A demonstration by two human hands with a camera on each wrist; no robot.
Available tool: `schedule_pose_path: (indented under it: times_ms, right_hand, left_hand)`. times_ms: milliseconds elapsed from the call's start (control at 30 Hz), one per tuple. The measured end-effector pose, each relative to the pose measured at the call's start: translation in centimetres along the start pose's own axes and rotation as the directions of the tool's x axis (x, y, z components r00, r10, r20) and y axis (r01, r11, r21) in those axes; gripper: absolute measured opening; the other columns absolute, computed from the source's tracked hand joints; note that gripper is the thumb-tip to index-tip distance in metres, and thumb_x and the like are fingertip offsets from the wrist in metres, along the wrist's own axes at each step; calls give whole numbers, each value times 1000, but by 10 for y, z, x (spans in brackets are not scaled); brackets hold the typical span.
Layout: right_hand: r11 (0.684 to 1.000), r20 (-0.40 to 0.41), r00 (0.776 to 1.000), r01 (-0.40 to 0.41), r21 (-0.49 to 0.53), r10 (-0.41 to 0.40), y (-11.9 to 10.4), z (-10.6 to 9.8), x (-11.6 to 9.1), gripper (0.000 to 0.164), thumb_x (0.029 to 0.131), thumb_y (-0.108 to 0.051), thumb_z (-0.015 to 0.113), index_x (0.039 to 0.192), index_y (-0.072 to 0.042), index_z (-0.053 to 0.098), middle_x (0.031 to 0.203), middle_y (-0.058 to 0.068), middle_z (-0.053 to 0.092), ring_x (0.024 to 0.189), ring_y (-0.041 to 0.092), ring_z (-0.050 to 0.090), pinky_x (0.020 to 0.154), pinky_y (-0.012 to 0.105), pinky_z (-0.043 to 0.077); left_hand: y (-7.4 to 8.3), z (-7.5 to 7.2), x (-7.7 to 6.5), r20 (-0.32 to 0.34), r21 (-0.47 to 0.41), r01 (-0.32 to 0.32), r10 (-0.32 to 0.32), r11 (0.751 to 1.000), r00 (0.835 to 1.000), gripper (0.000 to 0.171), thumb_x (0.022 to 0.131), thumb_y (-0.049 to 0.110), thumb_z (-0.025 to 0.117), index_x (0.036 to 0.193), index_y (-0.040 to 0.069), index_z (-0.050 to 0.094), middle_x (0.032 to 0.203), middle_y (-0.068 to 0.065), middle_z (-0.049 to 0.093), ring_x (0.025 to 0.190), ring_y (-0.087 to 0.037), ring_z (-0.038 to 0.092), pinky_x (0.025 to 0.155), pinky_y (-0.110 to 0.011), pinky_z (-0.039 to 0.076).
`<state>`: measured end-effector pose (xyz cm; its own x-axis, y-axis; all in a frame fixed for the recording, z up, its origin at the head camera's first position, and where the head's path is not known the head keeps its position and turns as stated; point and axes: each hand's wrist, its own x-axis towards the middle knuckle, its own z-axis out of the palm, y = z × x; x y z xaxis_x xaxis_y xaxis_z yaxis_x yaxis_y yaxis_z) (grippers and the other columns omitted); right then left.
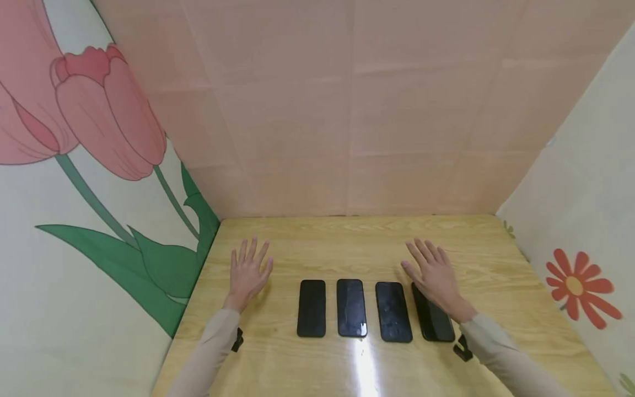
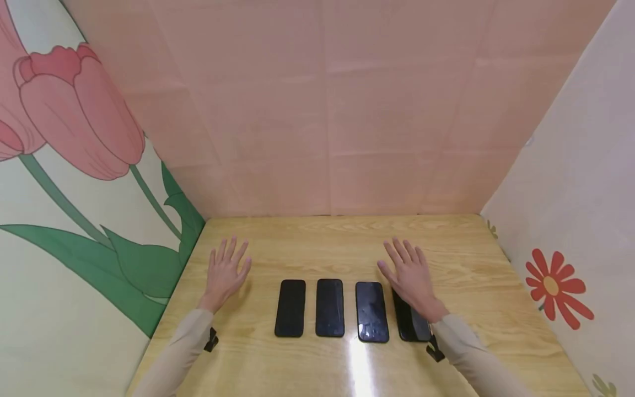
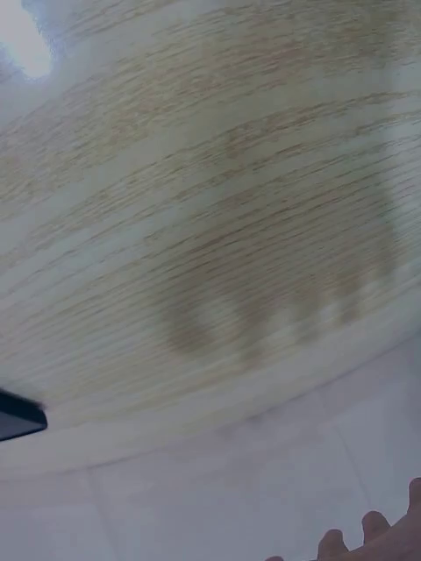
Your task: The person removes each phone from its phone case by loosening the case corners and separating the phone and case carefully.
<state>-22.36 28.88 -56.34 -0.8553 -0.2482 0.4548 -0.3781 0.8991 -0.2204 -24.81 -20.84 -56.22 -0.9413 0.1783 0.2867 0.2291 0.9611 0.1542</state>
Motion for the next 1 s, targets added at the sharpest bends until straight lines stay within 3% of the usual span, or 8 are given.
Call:
schedule_pose_path:
  times_ms: [200, 500, 733, 1000]
  right_hand:
    - [1000, 16, 1000, 7, 0, -7, -7, 6, 0, 63, 100, -48, 52, 147, -7, 46, 151, 20, 41, 140, 43, 30, 116, 57, 13]
    - [998, 10, 999, 50, 47, -51, -17, 13, 1, 65, 97, -47, 58, 148, -9, 45, 151, 20, 42, 141, 40, 30, 118, 52, 12]
    - [996, 7, 998, 57, 66, -57, -25, 18, 2, 64, 97, -47, 58, 147, -8, 47, 149, 20, 44, 139, 41, 34, 113, 57, 20]
    - [995, -7, 998, 66, 81, -65, -32, 28, 3, 65, 96, -48, 59, 146, -7, 48, 147, 21, 46, 137, 43, 35, 115, 57, 16]
  left_hand:
    - [0, -1, -2, 11, -25, 6, -6, 1000, 1000, 57, 104, 51, 33, 154, 24, 35, 162, -12, 20, 149, -34, 6, 115, -61, 6]
    - [2, 1, -3, 3, -39, -4, 4, 999, 1000, 57, 104, 51, 33, 154, 23, 37, 161, -13, 23, 149, -35, 9, 114, -63, 13]
    - [3, 2, -3, -3, -50, -4, 4, 999, 1000, 56, 104, 48, 38, 153, 21, 39, 161, -14, 24, 149, -36, 10, 114, -63, 14]
    - [3, 4, -4, 29, -59, -6, 8, 998, 1000, 58, 104, 52, 33, 155, 24, 35, 162, -12, 20, 149, -35, 8, 115, -61, 10]
